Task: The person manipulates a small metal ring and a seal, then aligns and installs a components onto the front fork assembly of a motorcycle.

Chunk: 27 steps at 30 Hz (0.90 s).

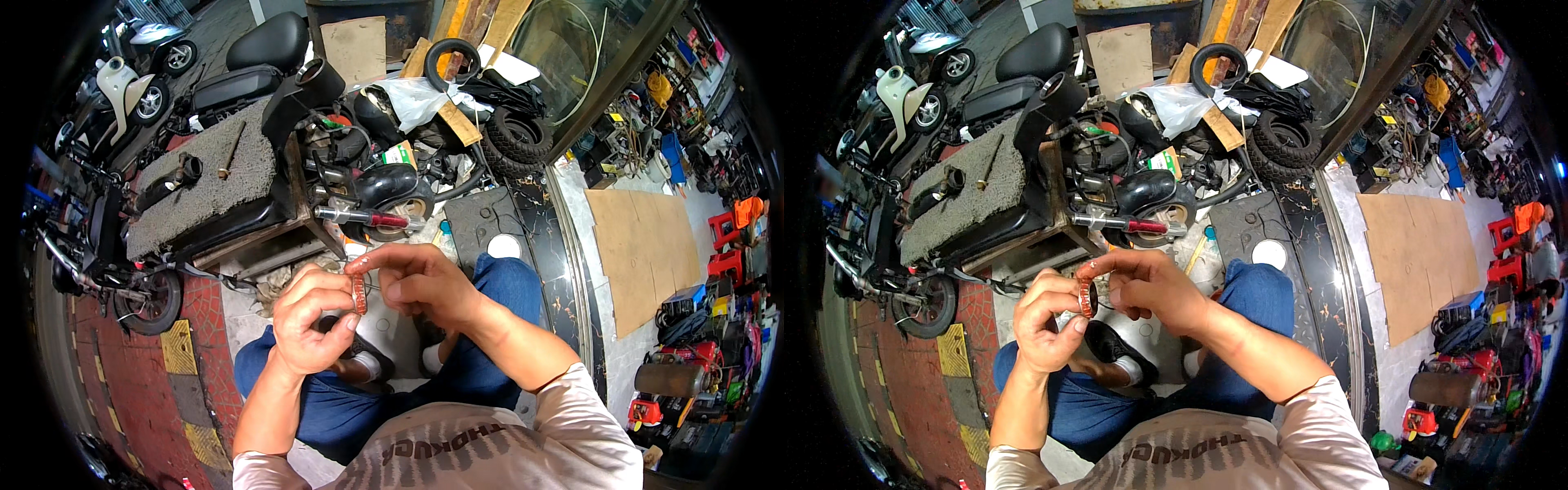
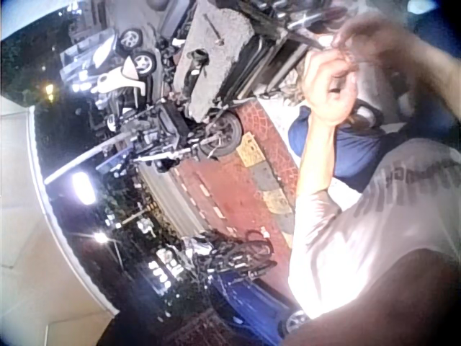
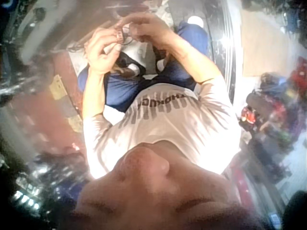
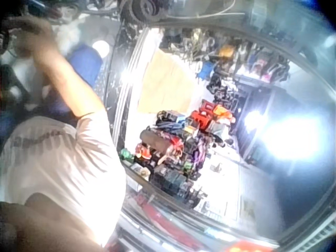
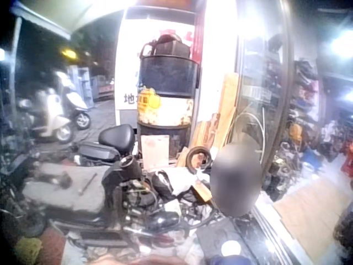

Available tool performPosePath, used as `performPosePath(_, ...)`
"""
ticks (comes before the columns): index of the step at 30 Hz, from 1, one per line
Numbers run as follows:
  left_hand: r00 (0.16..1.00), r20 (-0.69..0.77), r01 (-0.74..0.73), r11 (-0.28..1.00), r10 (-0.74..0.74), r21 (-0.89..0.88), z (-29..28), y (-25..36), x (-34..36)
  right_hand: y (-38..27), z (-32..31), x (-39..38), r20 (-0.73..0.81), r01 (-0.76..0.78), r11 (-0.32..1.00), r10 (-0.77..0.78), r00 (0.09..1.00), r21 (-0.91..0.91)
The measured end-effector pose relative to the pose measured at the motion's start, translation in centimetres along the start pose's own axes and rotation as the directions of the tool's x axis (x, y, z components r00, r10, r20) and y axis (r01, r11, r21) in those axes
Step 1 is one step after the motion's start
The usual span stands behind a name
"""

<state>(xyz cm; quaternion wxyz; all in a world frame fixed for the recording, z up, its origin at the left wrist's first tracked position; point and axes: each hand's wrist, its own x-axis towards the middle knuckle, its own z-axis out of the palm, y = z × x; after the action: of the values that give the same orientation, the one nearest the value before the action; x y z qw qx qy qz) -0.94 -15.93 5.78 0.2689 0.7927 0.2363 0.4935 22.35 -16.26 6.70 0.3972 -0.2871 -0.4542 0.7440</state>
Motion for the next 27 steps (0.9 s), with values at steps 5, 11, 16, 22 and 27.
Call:
performPosePath(5, 0.998, 0.002, 0.055, 0.998, -0.055, -0.036, 0.0, 0.1, 0.0, -0.7, 0.4, -0.1, -0.014, 0.107, 0.973, -0.113, 0.994, -0.206)
performPosePath(11, 0.93, 0.037, 0.36, 0.884, -0.366, -0.299, -0.1, 0.5, -0.8, -1.5, 1.4, -0.4, 0.107, 0.383, 0.627, -0.432, 0.896, -0.678)
performPosePath(16, 0.779, 0.121, 0.537, 0.555, -0.615, -0.636, 0.2, 0.0, -0.9, -1.7, 0.8, 0.0, 0.407, 0.622, 0.244, -0.573, 0.711, -0.744)
performPosePath(22, 0.675, 0.214, 0.493, 0.216, -0.706, -0.843, -0.5, -1.1, -0.9, -0.3, 1.4, -1.5, -0.088, 0.093, 0.986, -0.106, 0.99, -0.138)
performPosePath(27, 0.677, 0.253, 0.487, 0.163, -0.691, -0.858, -0.4, -1.3, -0.8, 1.6, 2.0, -0.7, 0.028, 0.054, 0.954, -0.065, 0.997, 0.294)
